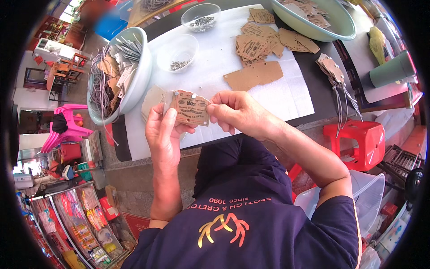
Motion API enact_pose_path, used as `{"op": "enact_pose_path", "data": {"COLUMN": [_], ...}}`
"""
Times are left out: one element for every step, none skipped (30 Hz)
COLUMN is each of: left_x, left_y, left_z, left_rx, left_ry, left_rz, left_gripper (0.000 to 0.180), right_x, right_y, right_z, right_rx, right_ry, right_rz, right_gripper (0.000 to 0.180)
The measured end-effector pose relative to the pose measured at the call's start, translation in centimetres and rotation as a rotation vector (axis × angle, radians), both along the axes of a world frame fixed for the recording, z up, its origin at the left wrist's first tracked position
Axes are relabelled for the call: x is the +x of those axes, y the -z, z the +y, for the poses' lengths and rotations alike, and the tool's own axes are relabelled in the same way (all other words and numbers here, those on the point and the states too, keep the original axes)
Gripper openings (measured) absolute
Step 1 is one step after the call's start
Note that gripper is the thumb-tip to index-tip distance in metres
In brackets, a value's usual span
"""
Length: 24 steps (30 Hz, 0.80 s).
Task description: Manually assemble shoe components by attaching metal eyelets or studs to a cardboard/leather piece.
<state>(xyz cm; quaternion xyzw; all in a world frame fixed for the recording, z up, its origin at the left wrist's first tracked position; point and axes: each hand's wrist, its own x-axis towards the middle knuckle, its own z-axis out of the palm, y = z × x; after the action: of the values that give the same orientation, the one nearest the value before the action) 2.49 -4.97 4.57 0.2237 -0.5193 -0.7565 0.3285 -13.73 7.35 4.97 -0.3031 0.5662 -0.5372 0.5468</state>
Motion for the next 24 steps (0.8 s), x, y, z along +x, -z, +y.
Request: {"op": "enact_pose_path", "data": {"left_x": [0.0, 0.0, 0.1, 0.0, 0.0, -0.1, -0.2, -0.4, -0.4, -0.5, -0.5, -0.6, -0.7, -0.8, -0.8, -0.7, -0.7, -0.6, -0.5, -0.3, -0.3, -0.1, 0.1, 0.4], "left_y": [0.2, 0.3, 0.4, 0.3, 0.2, 0.1, 0.1, 0.1, 0.0, 0.0, 0.1, 0.1, 0.0, -0.2, -0.2, -0.1, 0.1, 0.3, 0.3, 0.2, 0.2, 0.3, 0.6, 0.3], "left_z": [0.0, 0.0, 0.0, 0.1, 0.3, 0.5, 0.6, 0.8, 0.9, 1.0, 1.0, 1.2, 1.3, 1.4, 1.5, 1.5, 1.4, 1.3, 1.2, 1.2, 1.1, 1.1, 0.8, 0.8], "left_rx": [0.001, 0.002, 0.002, 0.002, -0.004, -0.010, -0.011, -0.004, 0.002, 0.001, 0.000, 0.001, 0.002, -0.008, -0.017, -0.016, -0.053, -0.089, -0.086, -0.107, -0.125, -0.154, -0.197, -0.191], "left_ry": [0.004, 0.022, 0.038, 0.041, 0.052, 0.061, 0.063, 0.039, 0.014, 0.014, 0.015, 0.021, 0.025, 0.026, 0.027, 0.031, 0.041, 0.051, 0.058, 0.053, 0.051, 0.030, 0.010, -0.012], "left_rz": [0.002, -0.005, -0.013, -0.012, -0.003, 0.005, 0.006, 0.014, 0.022, 0.023, 0.027, 0.032, 0.032, 0.012, -0.009, -0.008, -0.025, -0.041, -0.033, -0.092, -0.143, -0.164, -0.199, -0.204], "left_gripper": [0.018, 0.018, 0.018, 0.018, 0.018, 0.018, 0.018, 0.017, 0.017, 0.017, 0.017, 0.017, 0.017, 0.016, 0.016, 0.016, 0.016, 0.016, 0.016, 0.016, 0.017, 0.018, 0.018, 0.017], "right_x": [0.2, 0.2, 0.2, 0.1, 0.1, 0.2, 0.3, 0.4, 0.6, 0.8, 0.9, 0.9, 0.8, 0.7, 0.5, 0.3, 0.1, 0.0, -0.1, -0.2, -0.5, -1.1, -1.8, -2.5], "right_y": [0.2, 0.4, 0.6, 0.9, 0.9, 0.8, 0.7, 0.5, 0.2, -0.2, -0.4, -0.2, 0.3, 0.6, 0.7, 0.8, 0.7, 0.6, 0.3, -0.1, -0.2, -0.3, -0.5, -1.1], "right_z": [0.1, 0.2, 0.3, 0.5, 0.6, 0.7, 0.9, 1.1, 1.2, 1.3, 1.4, 1.5, 1.6, 1.8, 1.9, 2.1, 2.3, 2.5, 2.7, 3.0, 3.1, 3.3, 3.6, 3.7], "right_rx": [-0.028, -0.056, -0.056, -0.085, -0.114, -0.114, -0.117, -0.120, -0.121, -0.099, -0.077, -0.076, -0.097, -0.118, -0.118, -0.106, -0.094, -0.092, -0.073, -0.054, -0.049, -0.055, -0.062, -0.071], "right_ry": [0.015, 0.030, 0.033, 0.039, 0.045, 0.046, 0.089, 0.131, 0.132, 0.135, 0.138, 0.143, 0.130, 0.118, 0.122, 0.115, 0.108, 0.114, 0.127, 0.142, 0.154, 0.169, 0.184, 0.223], "right_rz": [-0.011, -0.022, -0.021, 0.009, 0.039, 0.040, -0.019, -0.079, -0.078, -0.087, -0.095, -0.095, -0.092, -0.089, -0.089, -0.084, -0.076, -0.071, -0.105, -0.135, -0.115, -0.113, -0.110, -0.102], "right_gripper": [0.028, 0.028, 0.028, 0.028, 0.028, 0.028, 0.028, 0.028, 0.028, 0.027, 0.026, 0.026, 0.026, 0.025, 0.025, 0.024, 0.024, 0.024, 0.022, 0.021, 0.021, 0.021, 0.021, 0.020]}}
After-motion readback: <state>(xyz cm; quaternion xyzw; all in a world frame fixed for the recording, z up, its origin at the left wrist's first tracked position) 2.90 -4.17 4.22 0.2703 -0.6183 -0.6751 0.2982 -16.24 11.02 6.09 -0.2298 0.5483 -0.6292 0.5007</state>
